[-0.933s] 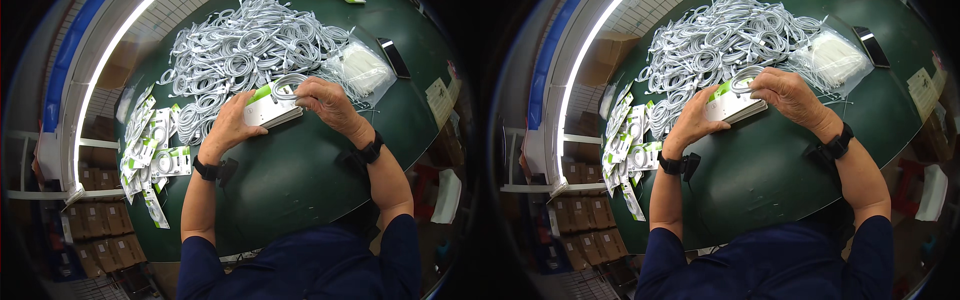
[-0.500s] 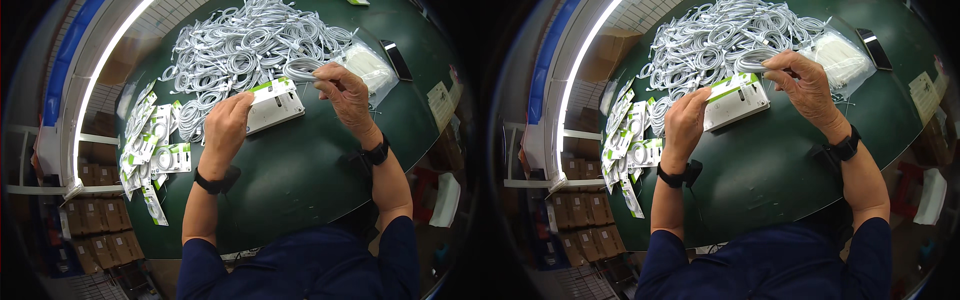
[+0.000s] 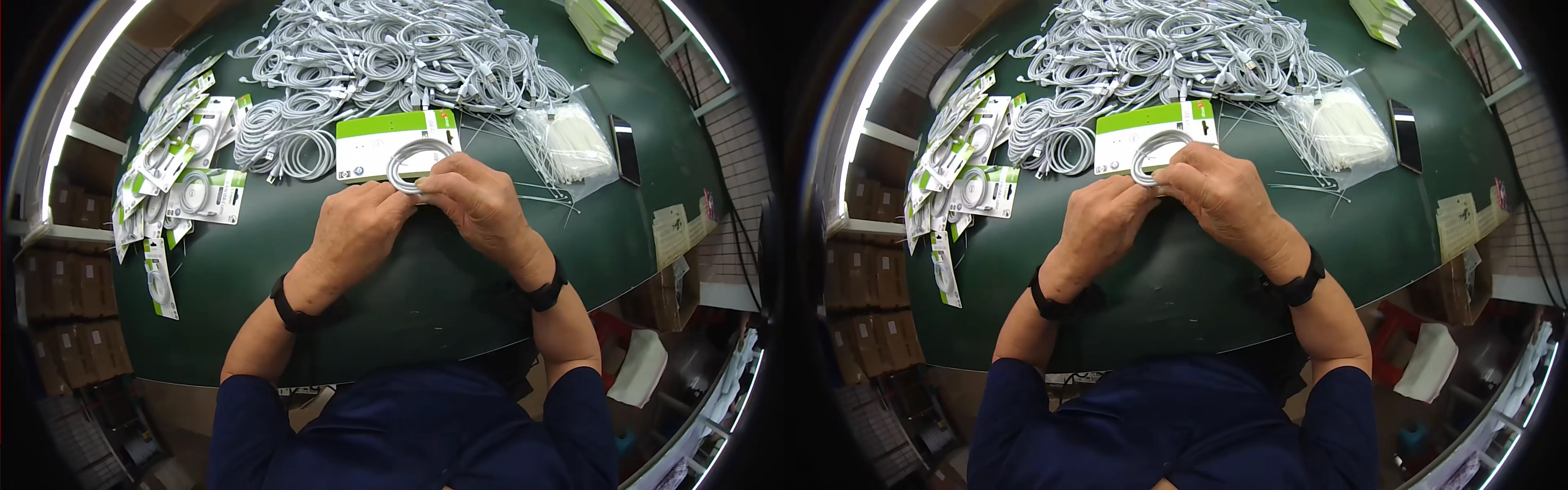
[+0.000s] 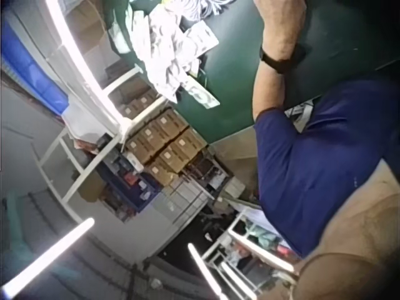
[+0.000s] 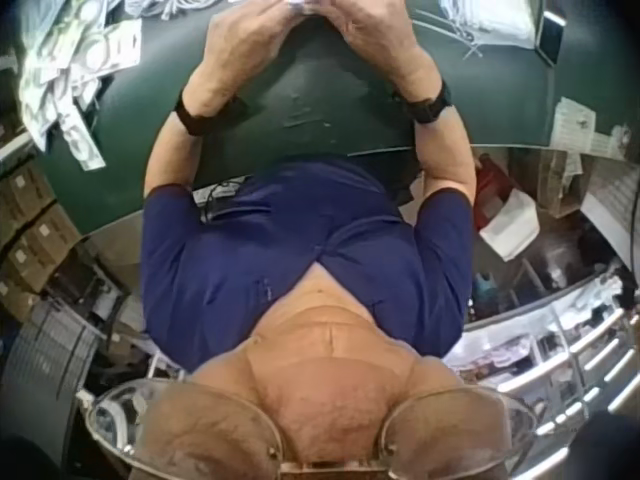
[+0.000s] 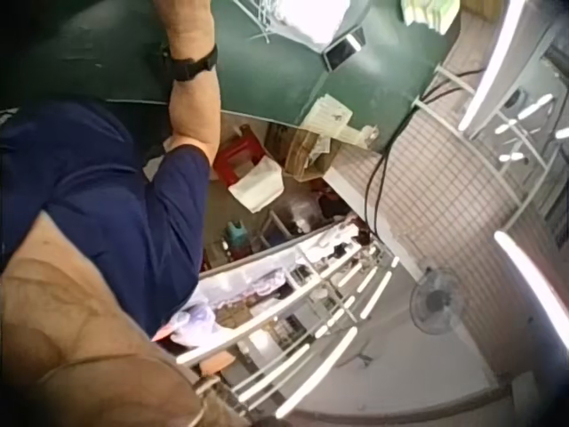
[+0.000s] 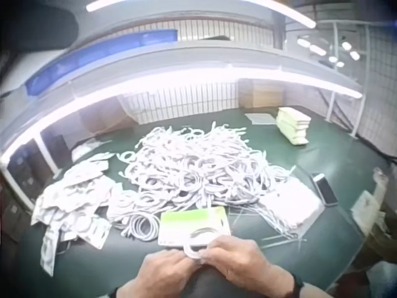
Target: Secure USB cables onto cardboard backing cards using plastic ties.
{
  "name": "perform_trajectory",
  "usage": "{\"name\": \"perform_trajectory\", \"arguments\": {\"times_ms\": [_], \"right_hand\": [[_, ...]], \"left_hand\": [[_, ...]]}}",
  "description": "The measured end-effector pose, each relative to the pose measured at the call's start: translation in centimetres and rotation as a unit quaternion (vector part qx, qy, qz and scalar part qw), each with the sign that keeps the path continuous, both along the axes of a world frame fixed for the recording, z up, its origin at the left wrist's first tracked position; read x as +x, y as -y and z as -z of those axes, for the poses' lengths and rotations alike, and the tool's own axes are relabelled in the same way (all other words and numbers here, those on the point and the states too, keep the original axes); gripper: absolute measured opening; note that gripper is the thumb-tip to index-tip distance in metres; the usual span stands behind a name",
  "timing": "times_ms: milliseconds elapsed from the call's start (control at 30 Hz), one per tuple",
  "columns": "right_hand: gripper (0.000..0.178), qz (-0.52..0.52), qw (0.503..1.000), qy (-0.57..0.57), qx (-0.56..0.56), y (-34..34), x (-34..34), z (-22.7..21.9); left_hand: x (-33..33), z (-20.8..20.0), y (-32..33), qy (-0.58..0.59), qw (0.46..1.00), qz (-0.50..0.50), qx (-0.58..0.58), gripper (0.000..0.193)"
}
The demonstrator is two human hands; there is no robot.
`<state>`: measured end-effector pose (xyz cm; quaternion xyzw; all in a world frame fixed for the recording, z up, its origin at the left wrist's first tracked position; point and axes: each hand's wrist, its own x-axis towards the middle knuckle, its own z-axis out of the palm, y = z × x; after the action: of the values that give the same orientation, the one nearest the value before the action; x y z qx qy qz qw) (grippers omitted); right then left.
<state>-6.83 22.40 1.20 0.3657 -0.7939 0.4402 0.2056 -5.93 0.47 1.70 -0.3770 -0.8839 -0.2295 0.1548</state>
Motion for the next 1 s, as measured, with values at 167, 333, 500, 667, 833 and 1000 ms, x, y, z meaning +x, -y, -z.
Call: {"name": "perform_trajectory", "arguments": {"times_ms": [167, 333, 500, 667, 833, 1000], "right_hand": [[0.026, 0.038, 0.999, -0.039, 0.005, 0.4, 0.0, 0.5], [0.026, 0.05, 0.997, -0.042, -0.037, 0.0, -0.3, 0.8], [0.026, 0.032, 0.997, -0.051, -0.041, -0.2, -0.4, 1.3], [0.028, -0.019, 0.998, -0.058, -0.029, 0.1, 0.0, 1.2], [0.028, -0.046, 0.997, -0.062, 0.023, 0.8, 0.8, 0.7], [0.025, -0.069, 0.998, -0.006, 0.011, 0.1, 0.7, -1.4]], "left_hand": [[-0.7, 0.1, -0.2, -0.082, 0.992, 0.017, 0.099, 0.022], [0.8, -0.8, -0.4, -0.146, 0.971, 0.035, 0.188, 0.029], [4.8, -0.1, -0.6, 0.529, 0.742, -0.002, 0.412, 0.028], [4.3, 0.7, -0.5, 0.712, 0.391, -0.031, 0.582, 0.04], [4.3, 2.0, -0.1, 0.699, 0.382, -0.046, 0.603, 0.032], [4.7, 2.1, -0.4, 0.669, 0.439, -0.006, 0.599, 0.027]]}}
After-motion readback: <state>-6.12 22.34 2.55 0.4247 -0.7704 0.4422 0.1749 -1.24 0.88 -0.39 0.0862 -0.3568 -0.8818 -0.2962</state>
